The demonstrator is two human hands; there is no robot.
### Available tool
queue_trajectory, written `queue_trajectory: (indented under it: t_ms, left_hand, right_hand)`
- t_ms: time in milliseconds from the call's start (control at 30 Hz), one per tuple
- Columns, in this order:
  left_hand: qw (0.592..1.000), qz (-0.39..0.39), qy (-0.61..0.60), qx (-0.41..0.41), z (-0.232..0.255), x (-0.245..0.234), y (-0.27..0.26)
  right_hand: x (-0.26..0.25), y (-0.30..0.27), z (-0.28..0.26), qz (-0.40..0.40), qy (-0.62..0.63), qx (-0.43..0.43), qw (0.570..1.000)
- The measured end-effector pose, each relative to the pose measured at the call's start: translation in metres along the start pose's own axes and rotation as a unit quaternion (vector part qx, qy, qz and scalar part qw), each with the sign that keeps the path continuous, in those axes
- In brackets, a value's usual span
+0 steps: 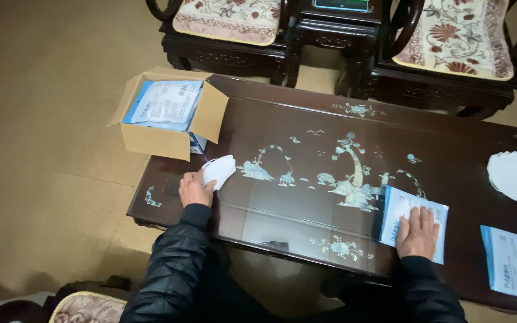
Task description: Packaging individual masks into plastic envelopes
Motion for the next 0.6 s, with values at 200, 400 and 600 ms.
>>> queue_trajectory:
  t_ms: [200,400,600]
  left_hand:
    - [0.998,-0.026,0.044,-0.046,0.013,-0.017,-0.011]
    - [0.996,-0.059,0.04,-0.051,-0.006,0.008,0.006]
    - [0.995,-0.08,0.016,-0.063,-0.008,0.013,0.009]
  right_hand:
    - [0.038,-0.001,0.036,-0.013,-0.033,0.062,0.997]
    - [0.036,0.0,0.034,-0.009,-0.031,0.068,0.997]
    - [0.038,0.0,0.036,-0.019,-0.029,0.082,0.996]
Point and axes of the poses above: each hand's wrist, its own y-axis towards the middle knuckle, its own x-axis out of the palm, z = x × y, the point moved 5 cm from there along y, towards the middle knuckle, and after that the axes turned 6 degrees about -z, right-handed, at the moved point
